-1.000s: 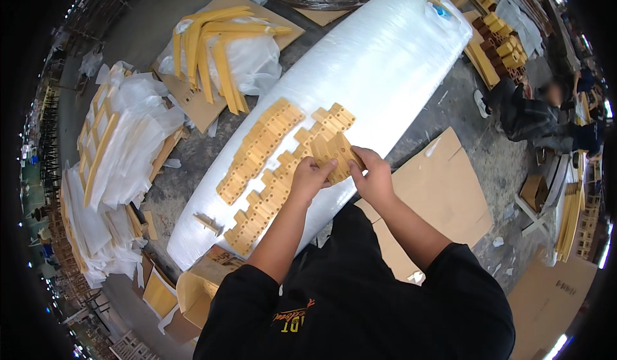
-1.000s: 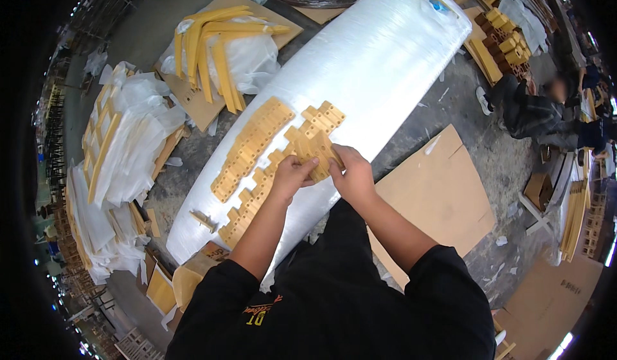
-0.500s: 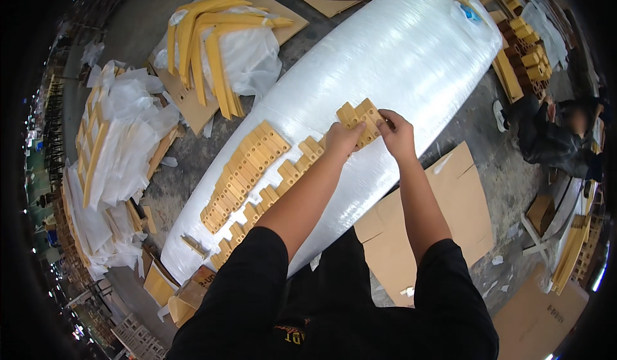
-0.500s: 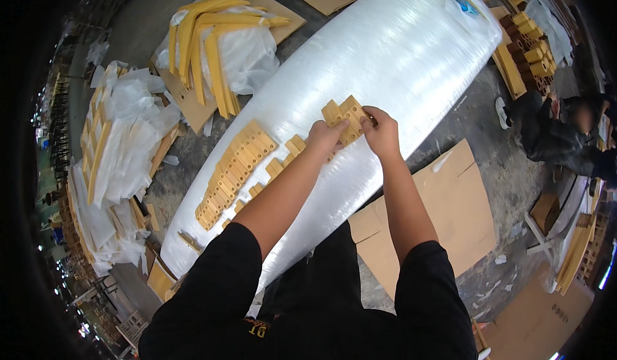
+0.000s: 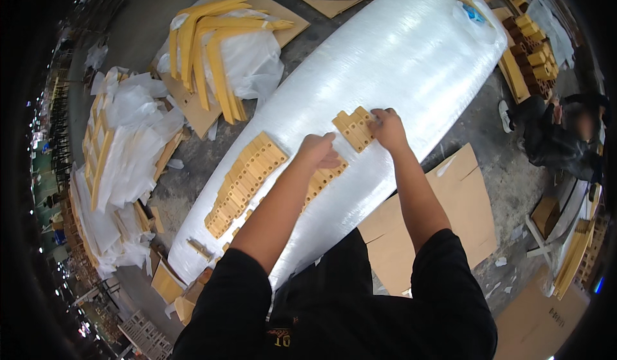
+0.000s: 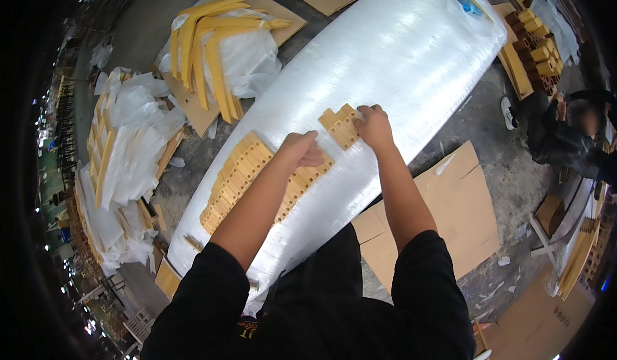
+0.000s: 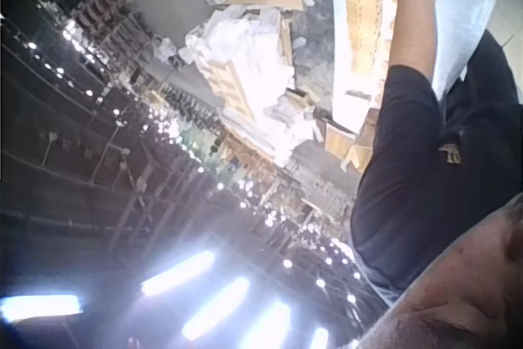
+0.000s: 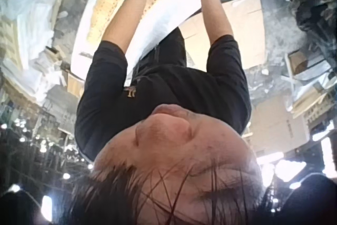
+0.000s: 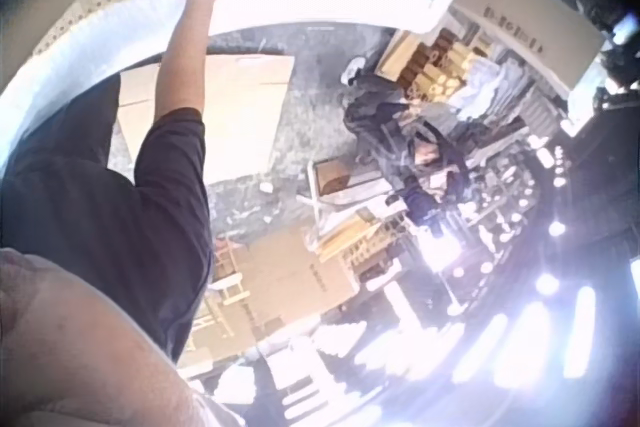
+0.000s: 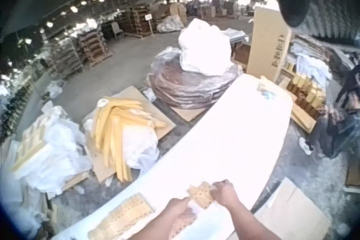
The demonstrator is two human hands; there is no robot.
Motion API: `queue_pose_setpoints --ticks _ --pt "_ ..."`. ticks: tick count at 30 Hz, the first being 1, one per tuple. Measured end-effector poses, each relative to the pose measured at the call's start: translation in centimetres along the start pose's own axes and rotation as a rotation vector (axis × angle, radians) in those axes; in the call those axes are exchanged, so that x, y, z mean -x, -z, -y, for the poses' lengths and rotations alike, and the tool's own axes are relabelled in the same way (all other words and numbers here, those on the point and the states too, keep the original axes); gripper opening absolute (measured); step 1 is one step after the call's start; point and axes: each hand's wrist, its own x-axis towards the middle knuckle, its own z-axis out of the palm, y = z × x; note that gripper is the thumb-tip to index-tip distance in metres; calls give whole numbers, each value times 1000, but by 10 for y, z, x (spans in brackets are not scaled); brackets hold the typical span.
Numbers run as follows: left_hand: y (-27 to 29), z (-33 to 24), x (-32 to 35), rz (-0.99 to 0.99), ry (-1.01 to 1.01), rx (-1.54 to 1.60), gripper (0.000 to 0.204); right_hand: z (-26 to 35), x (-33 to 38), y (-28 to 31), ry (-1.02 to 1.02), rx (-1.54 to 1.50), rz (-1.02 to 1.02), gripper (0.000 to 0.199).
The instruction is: The person picks up small wooden parts from a white plastic-wrapped surface and places them into a cardboard box. They repeatedly transfer the parts between the surface and the box, arranging them in rows.
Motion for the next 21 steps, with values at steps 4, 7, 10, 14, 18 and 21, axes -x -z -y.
queue_pose_setpoints --ticks 4,7,10,14,18,21 --pt "88 45 62 -105 -35 -16 43 15 -7 -4 -27 -66 125 33" --pt "168 125 109 -346 -25 101 41 33 6 -23 83 -45 181 30" --pt "230 208 154 -572 75 167 38 31 10 -30 107 -109 109 31" --pt "288 301 204 -855 188 161 23 21 13 -28 50 -77 37 33" --pt "312 362 233 -1100 261 -98 39 27 24 -33 29 -94 205 32" --pt "311 393 230 -1152 304 -111 39 39 29 -41 65 -7 162 49"
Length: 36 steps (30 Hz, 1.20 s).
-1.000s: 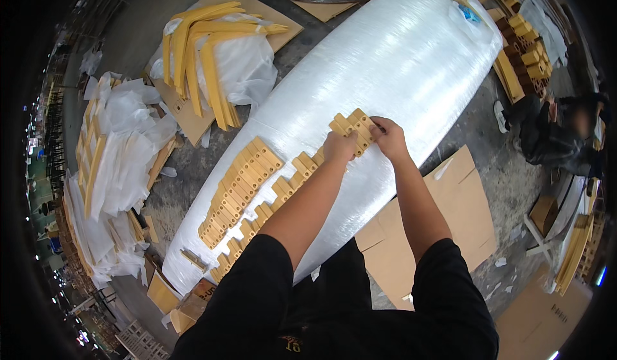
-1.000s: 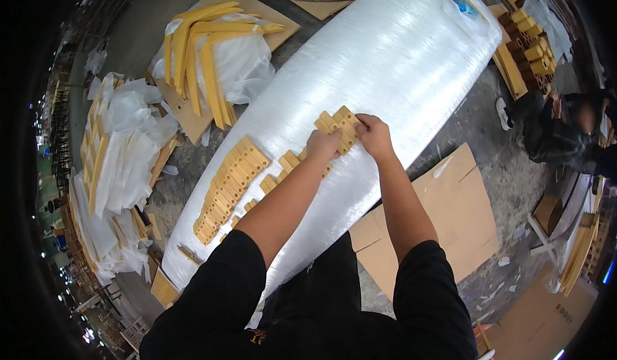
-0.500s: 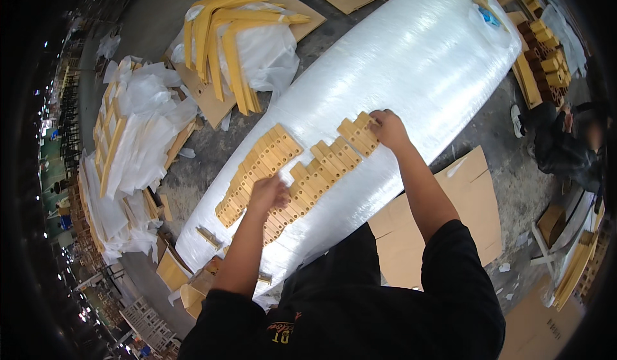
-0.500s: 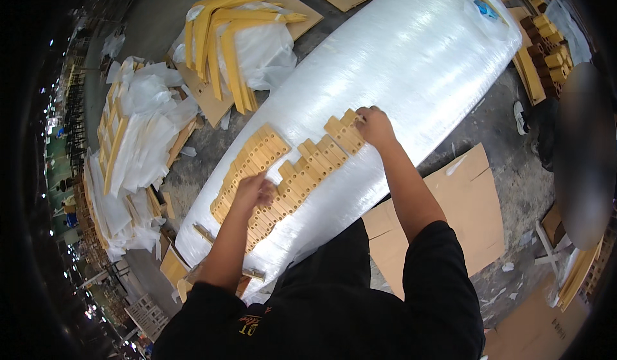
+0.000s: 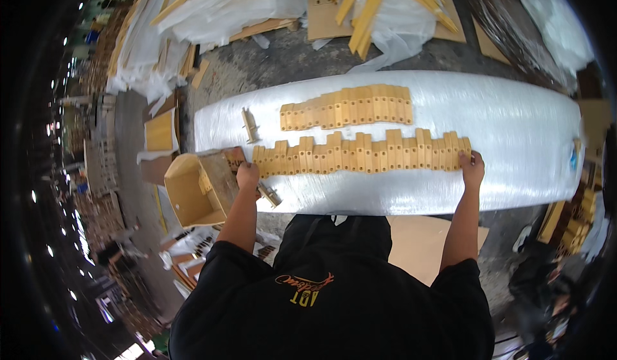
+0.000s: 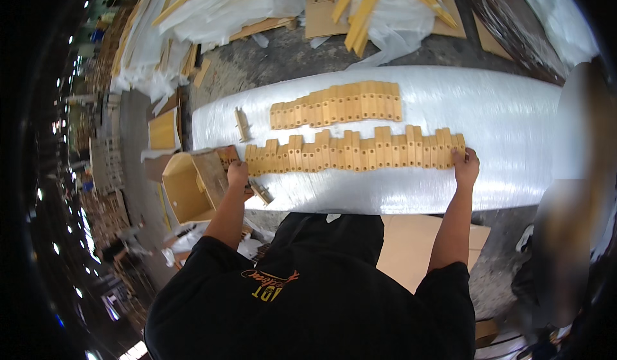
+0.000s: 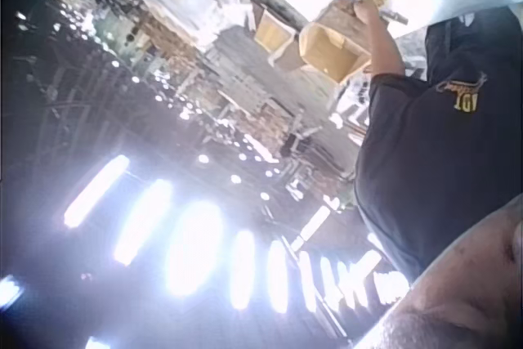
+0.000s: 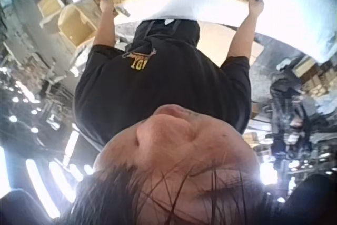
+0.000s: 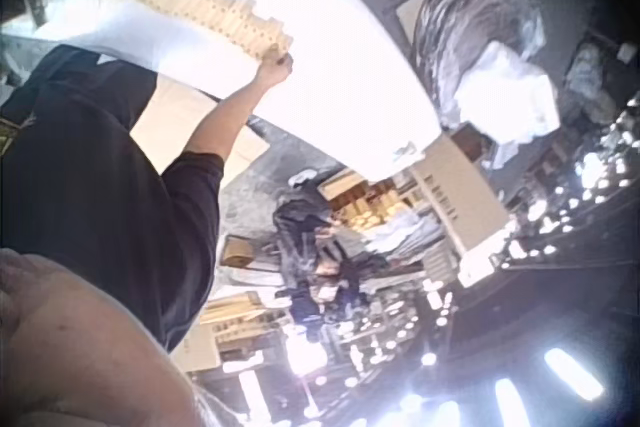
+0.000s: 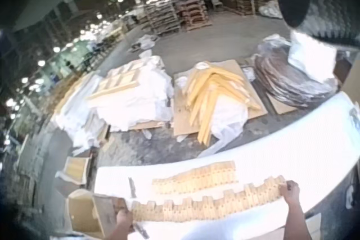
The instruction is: The person picks up small wooden parts from a white plastic-wrapped surface and places them into a cardboard box. They repeatedly transfer the parts between the surface and the box, arranging them in rows.
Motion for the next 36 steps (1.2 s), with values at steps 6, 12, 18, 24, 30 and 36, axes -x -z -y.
queue_pose_setpoints --ticks 6,12,18,24,30,36 --pt "-23 -1 -23 -150 -23 109 47 -10 3 -13 78 207 -32 69" --pt "-27 16 -41 65 90 130 54 24 6 -9 43 84 59 52" --pt "-19 5 -47 76 51 105 55 31 11 -7 49 87 78 48" --pt "-10 4 -45 104 97 139 54 39 18 -11 38 66 81 45" --pt "-6 -10 -41 47 54 121 53 26 12 -10 -1 267 50 68" --pt "-21 -10 -40 67 54 123 52 35 20 -7 26 396 -11 72"
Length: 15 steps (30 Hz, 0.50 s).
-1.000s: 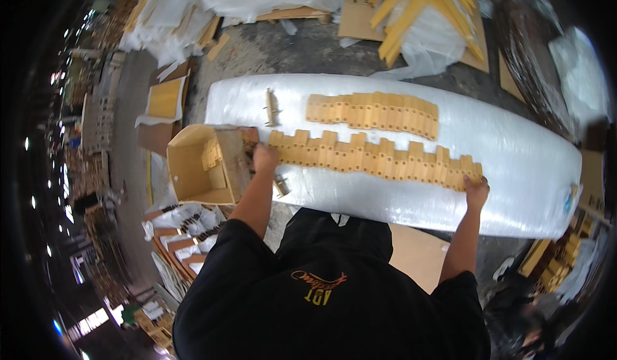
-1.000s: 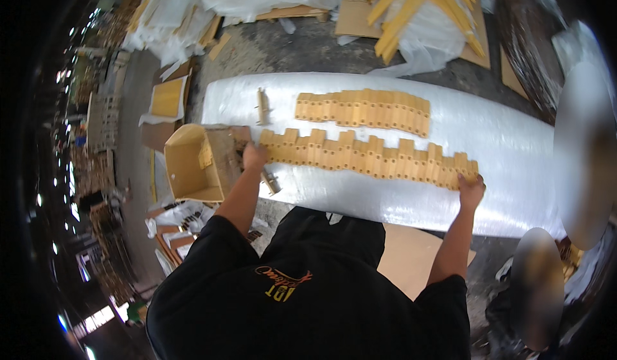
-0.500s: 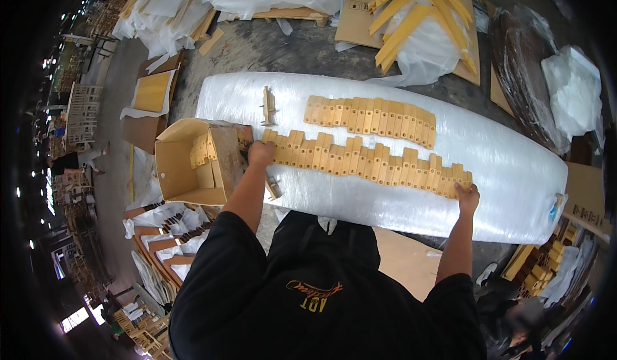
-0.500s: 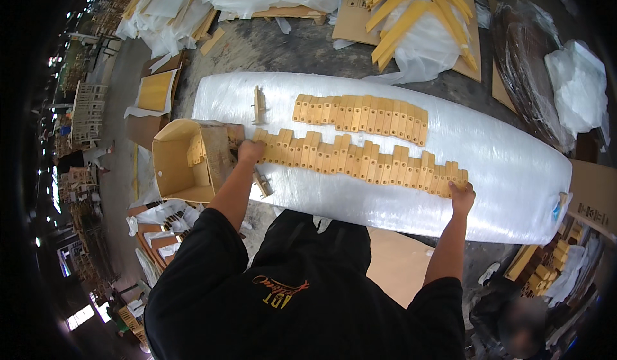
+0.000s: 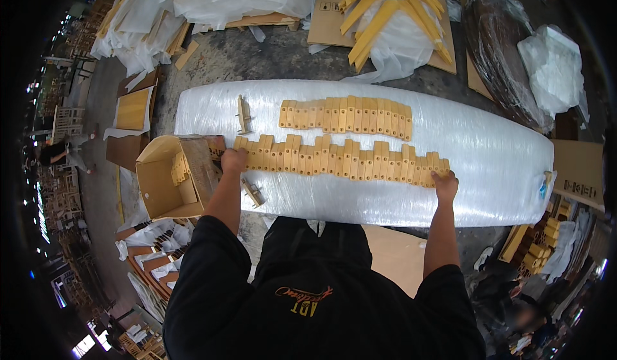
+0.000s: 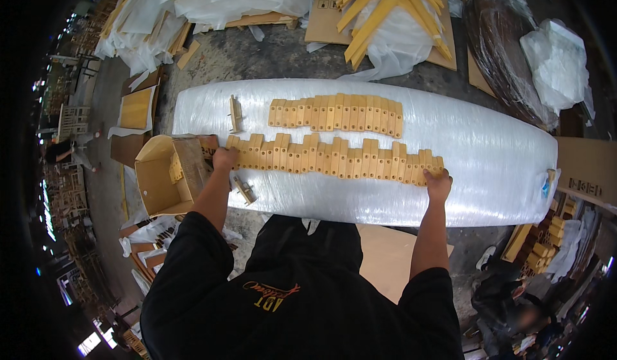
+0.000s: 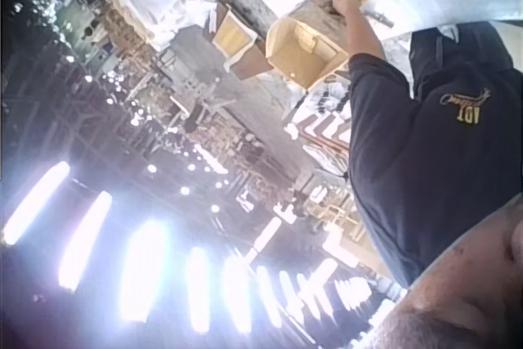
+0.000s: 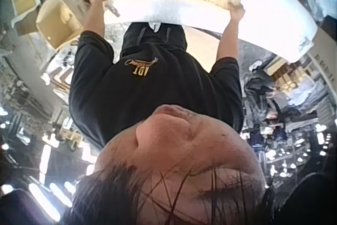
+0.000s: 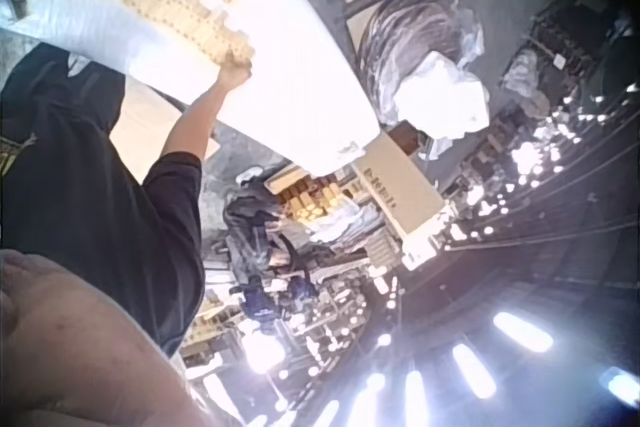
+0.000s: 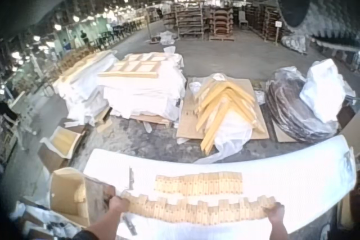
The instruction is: The person picks up small wooden parts from a white plastic-wrapped surface and places them into a cardboard box. They repeatedly transfer the parts between the surface and the box, arranging them in rows.
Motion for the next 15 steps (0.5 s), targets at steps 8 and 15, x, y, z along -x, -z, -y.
queue_pose_setpoints --ticks 8,15 --pt "41 19 17 -97 -94 15 45 -9 -4 -20 -14 -235 -53 80" --pt "148 50 122 551 -567 434 38 35 94 0 -1 -239 -328 34"
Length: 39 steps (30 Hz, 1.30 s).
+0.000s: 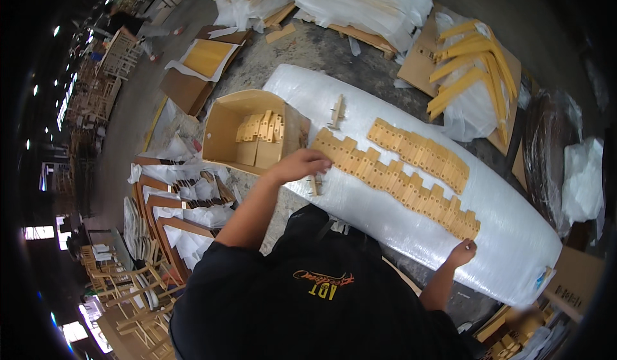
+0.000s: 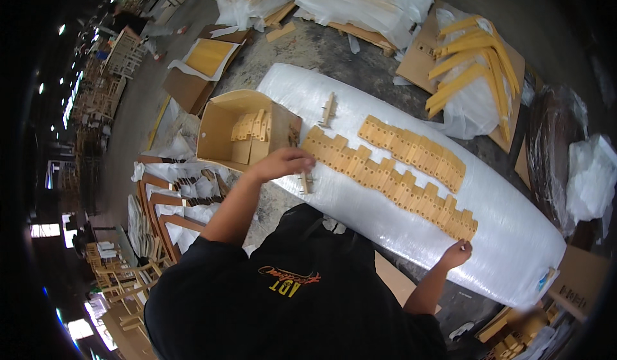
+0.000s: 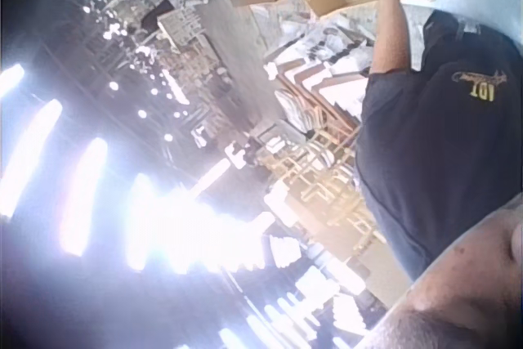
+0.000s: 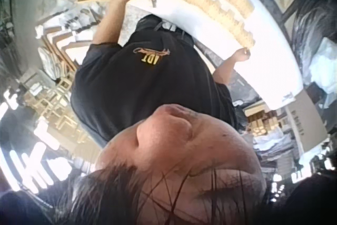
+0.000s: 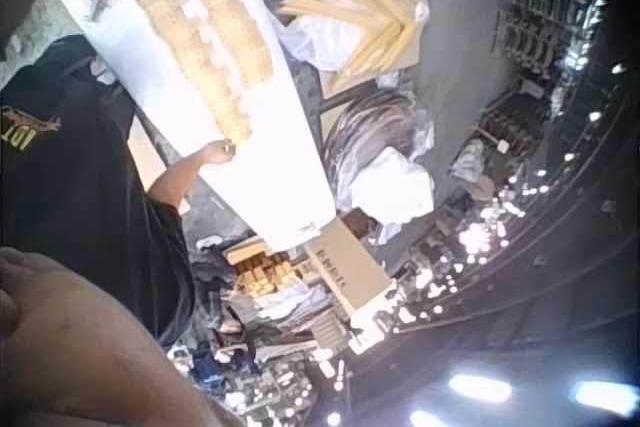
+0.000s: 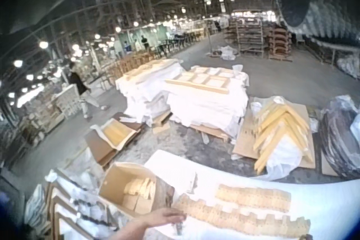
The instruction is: The person picks up small wooden parts from a white plastic-wrapped surface and places them into a cardboard box. They repeatedly transfer the parts between the surface and the box, arranging them in rows.
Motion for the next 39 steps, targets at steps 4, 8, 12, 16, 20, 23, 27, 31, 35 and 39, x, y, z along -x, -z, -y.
queue_pose_setpoints --ticks 4,8,12,16,20,23,27,31,35,39 --pt "119 12 74 -80 170 391 31 71 74 -29 -14 -482 266 17" --pt "246 116 97 -919 221 -340 38 216 161 -47 37 -771 724 14" --pt "344 193 101 -1225 124 -515 48 369 252 -36 252 -761 985 16" --pt "373 242 72 -678 313 -218 52 475 344 -72 549 -563 802 38" --pt "370 249 55 -247 389 -93 48 487 388 -124 439 65 922 62" --pt "363 286 59 -309 188 -138 42 488 398 -129 448 103 750 58" --pt "360 302 64 -358 205 -110 34 518 412 -116 632 -161 434 38" --pt "361 245 64 -232 344 61 37 515 434 -133 330 -36 797 44" --pt "356 256 74 -283 219 -10 36 495 451 -204 168 483 1025 84" --pt "349 250 91 -309 100 -4 37 483 479 -241 64 674 894 113"
